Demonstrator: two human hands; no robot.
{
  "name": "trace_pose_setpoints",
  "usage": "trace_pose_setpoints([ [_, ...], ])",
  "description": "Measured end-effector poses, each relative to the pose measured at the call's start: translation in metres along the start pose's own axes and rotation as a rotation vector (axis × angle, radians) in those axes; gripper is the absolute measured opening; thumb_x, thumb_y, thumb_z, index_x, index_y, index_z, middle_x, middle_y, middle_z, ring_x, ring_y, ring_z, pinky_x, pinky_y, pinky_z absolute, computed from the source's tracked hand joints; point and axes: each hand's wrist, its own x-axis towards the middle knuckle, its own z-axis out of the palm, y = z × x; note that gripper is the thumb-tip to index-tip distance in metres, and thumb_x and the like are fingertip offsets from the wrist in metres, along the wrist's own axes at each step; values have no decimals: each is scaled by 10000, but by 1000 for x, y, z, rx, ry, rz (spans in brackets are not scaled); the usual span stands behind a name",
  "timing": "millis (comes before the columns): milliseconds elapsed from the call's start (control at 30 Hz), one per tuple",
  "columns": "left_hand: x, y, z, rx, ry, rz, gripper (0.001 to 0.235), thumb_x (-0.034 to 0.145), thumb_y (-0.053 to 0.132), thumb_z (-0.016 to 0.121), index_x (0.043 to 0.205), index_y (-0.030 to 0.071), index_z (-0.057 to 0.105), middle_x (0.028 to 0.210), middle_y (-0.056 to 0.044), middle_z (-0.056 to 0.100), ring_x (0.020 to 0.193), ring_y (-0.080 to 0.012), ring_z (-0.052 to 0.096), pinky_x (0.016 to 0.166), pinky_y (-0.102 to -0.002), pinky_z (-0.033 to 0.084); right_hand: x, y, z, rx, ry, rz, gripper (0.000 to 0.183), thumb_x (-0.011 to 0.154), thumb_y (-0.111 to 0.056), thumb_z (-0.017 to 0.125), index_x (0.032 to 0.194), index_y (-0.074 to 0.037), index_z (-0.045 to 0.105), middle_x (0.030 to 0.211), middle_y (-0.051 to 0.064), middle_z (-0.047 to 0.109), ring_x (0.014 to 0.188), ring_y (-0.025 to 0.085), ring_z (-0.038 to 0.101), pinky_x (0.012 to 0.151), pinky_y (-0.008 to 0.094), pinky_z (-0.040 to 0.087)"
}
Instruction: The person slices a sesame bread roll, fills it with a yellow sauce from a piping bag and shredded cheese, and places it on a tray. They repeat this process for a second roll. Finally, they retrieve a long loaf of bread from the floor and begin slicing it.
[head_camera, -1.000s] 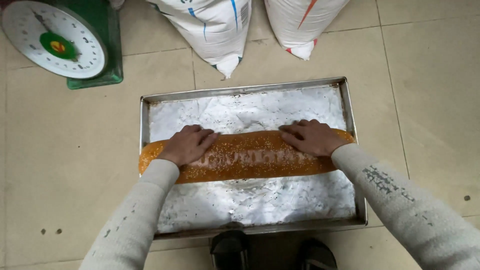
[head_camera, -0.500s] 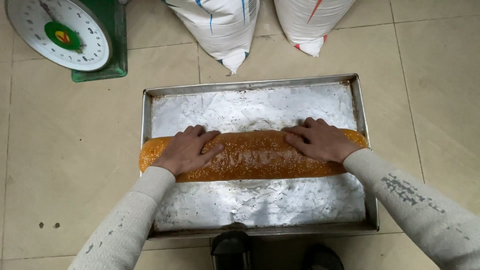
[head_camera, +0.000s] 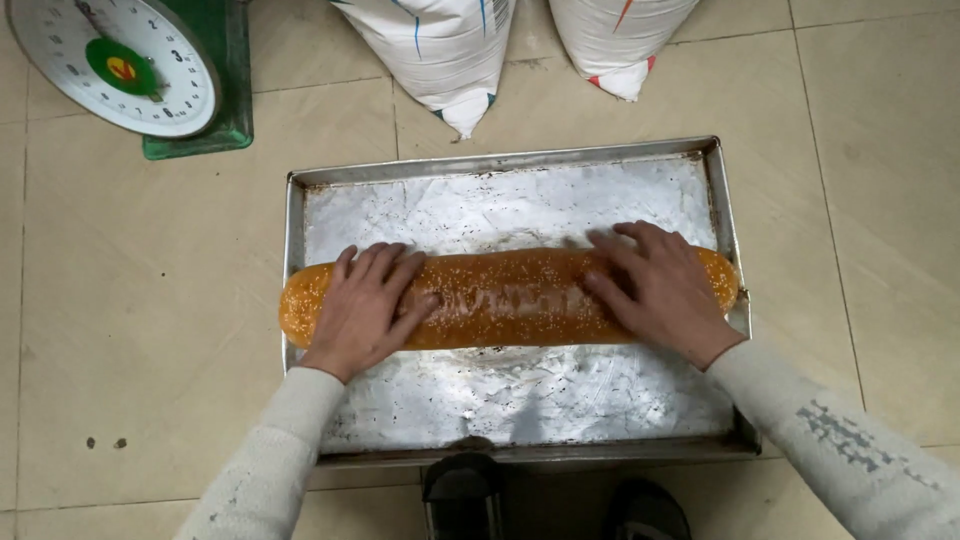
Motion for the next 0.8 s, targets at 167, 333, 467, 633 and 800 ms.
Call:
trace_pose_setpoints([
  [167, -67, 67, 26, -653, 494, -593, 371, 1149, 299, 623, 1467, 113, 670, 1317, -118, 714, 1225, -274, 640, 1025, -434, 522, -70, -3, 70, 802, 486, 388, 279, 1189, -349, 642, 1321, -105, 618, 1145, 96, 630, 1039, 278, 611, 901, 446, 514],
  [333, -92, 92, 63, -1525, 698, -1384, 393, 1122, 290, 623, 1472, 114, 582, 1305, -103, 664, 1158, -238, 674, 998, -425, 577, -89, -31, 64, 1649, 329, 1123, 381, 1220, -488, 507, 1288, -142, 651, 1003, 164, 747, 966, 372, 768, 877, 492, 546],
  [467, -77, 77, 66, -2015, 673, -1426, 286, 1164, 426, 607, 1296, 173, 636, 1115, -98, 621, 1086, -268, 656, 1107, -547, 620, -75, -21, 70, 1955, 403, 1343, 305, 1038, -433, 662, 1197, -195, 558, 1219, 111, 611, 1115, 292, 657, 1100, 580, 622],
  [633, -45, 89, 14, -2128, 766, -1504, 392, 1150, 456, 575, 1407, 160, 587, 1255, -134, 578, 1061, -265, 603, 1186, -576, 597, -56, -34, 45, 2143, 521, 1424, 388, 1008, -443, 667, 1263, -179, 540, 1337, 134, 599, 1222, 302, 674, 1137, 522, 639],
  [800, -33, 87, -12, -2136, 740, -1523, 656, 1079, 519, 542, 1612, 139, 521, 1444, -170, 680, 1308, -343, 701, 1165, -560, 607, -52, -28, 43, 2082, 521, 1489, 580, 950, -505, 727, 1395, -158, 590, 1357, 116, 669, 1140, 225, 728, 1084, 427, 651],
])
